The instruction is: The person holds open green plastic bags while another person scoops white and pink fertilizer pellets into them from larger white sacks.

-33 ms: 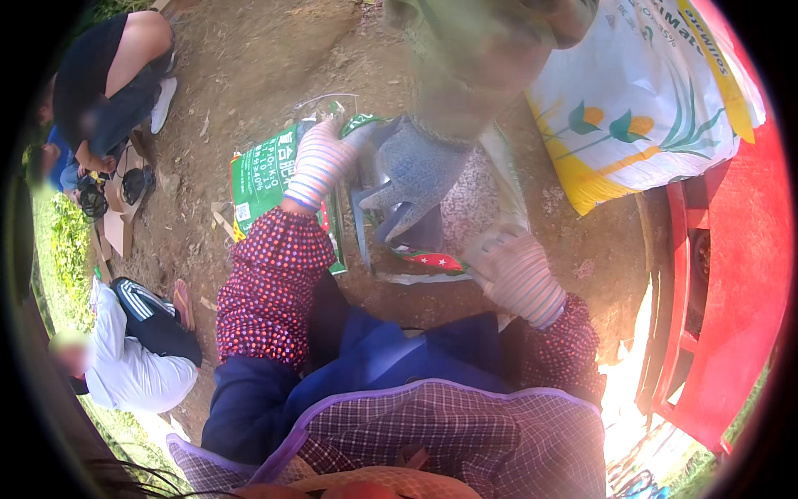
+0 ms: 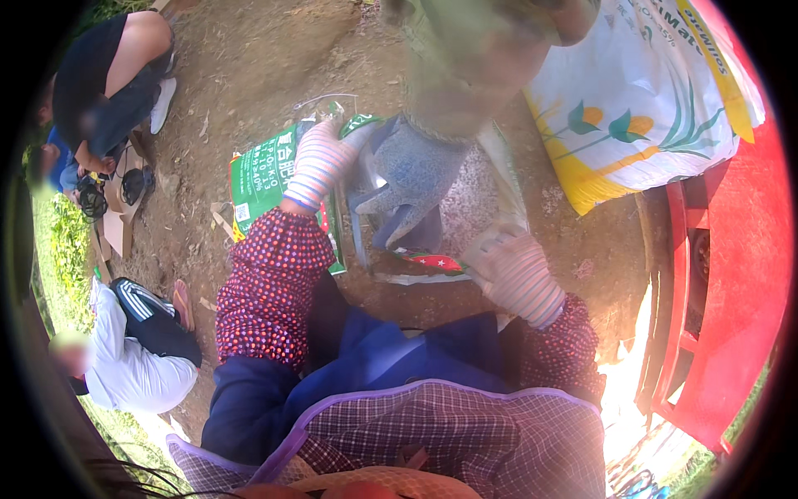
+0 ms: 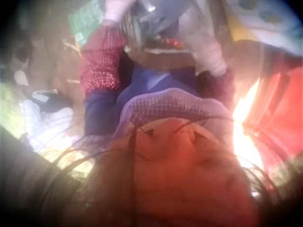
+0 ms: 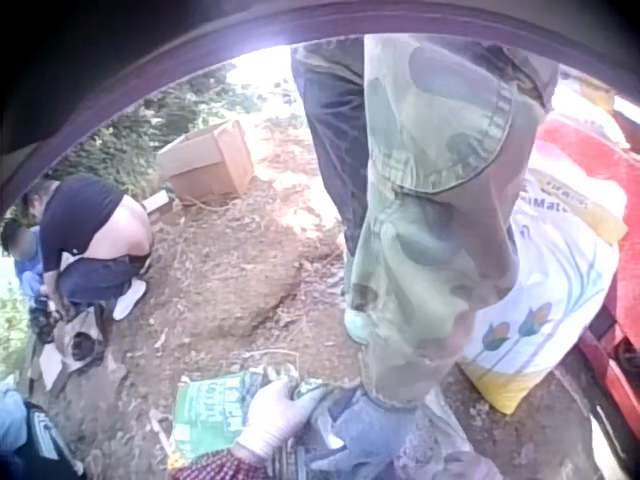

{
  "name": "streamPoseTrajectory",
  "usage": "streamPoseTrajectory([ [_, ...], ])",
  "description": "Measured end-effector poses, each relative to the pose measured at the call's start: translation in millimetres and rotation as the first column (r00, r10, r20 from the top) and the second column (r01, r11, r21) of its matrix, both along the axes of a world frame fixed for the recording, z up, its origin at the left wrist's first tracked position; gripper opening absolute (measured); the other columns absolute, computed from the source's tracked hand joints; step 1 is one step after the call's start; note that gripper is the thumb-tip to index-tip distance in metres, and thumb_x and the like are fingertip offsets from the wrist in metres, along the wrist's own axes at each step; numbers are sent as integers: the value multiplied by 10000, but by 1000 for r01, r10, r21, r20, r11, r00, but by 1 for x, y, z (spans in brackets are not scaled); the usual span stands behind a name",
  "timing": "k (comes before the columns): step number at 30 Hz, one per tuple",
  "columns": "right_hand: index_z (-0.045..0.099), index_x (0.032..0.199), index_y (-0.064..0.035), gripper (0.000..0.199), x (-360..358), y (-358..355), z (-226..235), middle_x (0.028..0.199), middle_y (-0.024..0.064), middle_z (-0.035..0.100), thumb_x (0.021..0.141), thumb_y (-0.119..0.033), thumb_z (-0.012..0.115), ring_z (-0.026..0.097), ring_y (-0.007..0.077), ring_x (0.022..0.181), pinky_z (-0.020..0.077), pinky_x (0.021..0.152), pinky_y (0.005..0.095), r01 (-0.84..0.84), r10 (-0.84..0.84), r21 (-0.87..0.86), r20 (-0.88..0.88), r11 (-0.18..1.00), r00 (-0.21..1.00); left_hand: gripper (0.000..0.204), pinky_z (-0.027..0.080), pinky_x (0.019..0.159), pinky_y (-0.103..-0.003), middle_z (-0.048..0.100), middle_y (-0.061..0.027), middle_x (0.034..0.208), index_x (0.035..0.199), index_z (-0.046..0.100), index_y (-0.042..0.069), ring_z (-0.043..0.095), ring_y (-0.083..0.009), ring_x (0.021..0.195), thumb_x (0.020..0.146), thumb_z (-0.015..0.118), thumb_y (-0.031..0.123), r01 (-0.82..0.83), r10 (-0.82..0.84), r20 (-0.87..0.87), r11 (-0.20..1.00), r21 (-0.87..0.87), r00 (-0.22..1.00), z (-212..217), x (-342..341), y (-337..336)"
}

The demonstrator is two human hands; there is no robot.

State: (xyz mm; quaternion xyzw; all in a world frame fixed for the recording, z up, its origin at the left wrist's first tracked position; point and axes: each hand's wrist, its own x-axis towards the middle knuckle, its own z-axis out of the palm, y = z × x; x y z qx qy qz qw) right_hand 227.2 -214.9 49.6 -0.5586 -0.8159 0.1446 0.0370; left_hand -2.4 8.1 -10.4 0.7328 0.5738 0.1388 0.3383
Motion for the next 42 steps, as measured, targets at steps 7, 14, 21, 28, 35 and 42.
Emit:
streamPoseTrajectory([
  [7, 703, 910, -155, 185, -4, 2, 3, 706, 66, 606, 763, -266, 717, 609, 274, 755, 475, 832, 407, -27, 28, -37, 6, 999, 1000, 664, 506, 874, -434, 692, -244, 985, 1151, 653, 19, 664, -380, 964, 803, 658, 585, -76, 88, 102, 991, -114, 991, -29, -16, 6],
  [14, 706, 930, -154, 210, -6, -1, 4, 707, 68, 613, 765, -284, 719, 631, 266, 772, 484, 832, 407, -29, 31, -63, 32, 998, 999, 643, 502, 868, -430, 694, -240, 973, 1075, 678, 15, 662, -381, 964, 800, 651, 596, -41, 41, -4, 998, -56, 999, 1, -4, -4],
  [21, 666, 1032, -95, 283, 0, 1, 12, 830, 124, 665, 890, -333, 609, 649, 299, 873, 491, 843, 411, 76, -86, -110, -90, 991, 992, 638, 513, 816, -427, 694, -241, 936, 1040, 685, 6, 673, -381, 918, 781, 688, 589, -28, 28, -4, 999, -39, 1000, 10, 5, -3],
  [28, 502, 1304, 22, 612, 9, 79, -1, 1175, 237, 633, 884, -413, 596, 609, 375, 1103, 475, 955, 431, 326, -344, -343, 8, 881, 939, 508, 520, 789, -458, 689, -219, 887, 994, 690, 24, 663, -392, 879, 804, 676, 496, 35, -32, -43, 997, 73, 999, 31, 15, -15],
  [35, 481, 1332, 29, 667, -64, 136, -20, 1135, 251, 656, 847, -405, 625, 642, 356, 1080, 487, 953, 423, 498, -527, -494, 92, 713, 845, 522, 514, 811, -470, 683, -234, 934, 980, 691, 26, 658, -396, 909, 792, 675, 513, 64, -61, -46, 996, 59, 997, 22, 8, -20],
  [42, 587, 1280, -110, 469, -94, 148, -72, 1249, 235, 569, 836, -264, 596, 607, 401, 1072, 492, 920, 470, 236, -165, -254, 272, 938, 948, 538, 510, 819, -479, 680, -242, 916, 958, 687, 25, 654, -404, 912, 787, 678, 535, 30, -31, 3, 994, 106, 1000, 21, 4, -14],
])
